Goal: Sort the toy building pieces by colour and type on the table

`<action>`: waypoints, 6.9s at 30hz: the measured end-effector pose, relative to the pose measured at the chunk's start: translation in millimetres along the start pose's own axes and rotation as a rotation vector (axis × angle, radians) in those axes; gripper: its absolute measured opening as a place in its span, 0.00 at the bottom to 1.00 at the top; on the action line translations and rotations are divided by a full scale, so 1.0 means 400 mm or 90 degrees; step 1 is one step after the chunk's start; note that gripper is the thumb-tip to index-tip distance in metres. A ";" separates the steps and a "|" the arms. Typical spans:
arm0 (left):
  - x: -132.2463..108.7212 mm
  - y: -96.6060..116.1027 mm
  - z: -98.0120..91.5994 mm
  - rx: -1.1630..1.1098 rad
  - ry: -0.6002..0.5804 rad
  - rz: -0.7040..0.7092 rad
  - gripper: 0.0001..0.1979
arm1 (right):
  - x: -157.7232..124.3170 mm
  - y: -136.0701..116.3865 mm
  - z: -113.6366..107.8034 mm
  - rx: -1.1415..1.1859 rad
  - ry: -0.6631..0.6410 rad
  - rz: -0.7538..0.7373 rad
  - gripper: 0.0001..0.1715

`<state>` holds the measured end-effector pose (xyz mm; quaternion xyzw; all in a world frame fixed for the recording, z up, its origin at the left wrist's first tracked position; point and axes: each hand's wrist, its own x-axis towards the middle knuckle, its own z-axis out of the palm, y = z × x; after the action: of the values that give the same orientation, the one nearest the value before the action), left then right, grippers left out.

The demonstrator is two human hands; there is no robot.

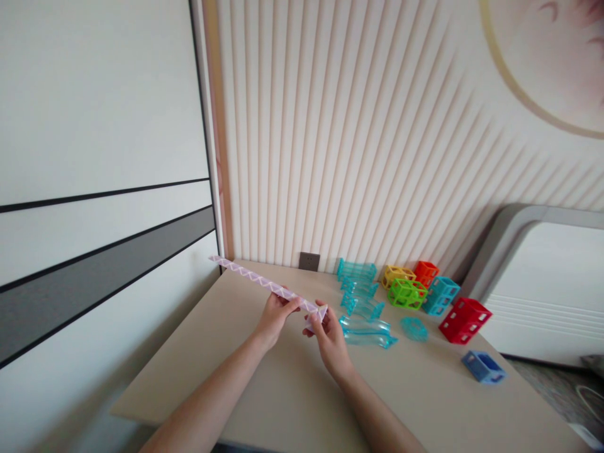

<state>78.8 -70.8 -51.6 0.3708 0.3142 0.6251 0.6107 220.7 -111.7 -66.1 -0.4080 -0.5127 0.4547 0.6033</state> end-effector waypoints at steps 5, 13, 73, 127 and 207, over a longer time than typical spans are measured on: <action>-0.008 0.002 -0.001 -0.058 -0.084 -0.029 0.28 | 0.010 -0.010 -0.002 0.015 -0.023 0.010 0.27; -0.006 -0.023 -0.007 -0.017 -0.075 -0.051 0.26 | 0.007 0.019 -0.006 -0.075 -0.054 0.008 0.26; -0.020 -0.010 0.023 -0.063 -0.012 -0.064 0.37 | -0.017 -0.003 0.006 -0.266 0.097 -0.039 0.25; -0.030 -0.001 0.017 0.005 -0.130 -0.055 0.36 | 0.000 -0.030 -0.022 -0.194 0.065 -0.059 0.29; -0.021 0.027 -0.016 0.027 -0.141 0.016 0.26 | -0.004 -0.014 -0.064 -0.356 -0.075 -0.428 0.12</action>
<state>67.3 -79.5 -46.6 0.4546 0.2534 0.5807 0.6260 246.8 -115.2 -64.9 -0.3396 -0.7535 0.0998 0.5540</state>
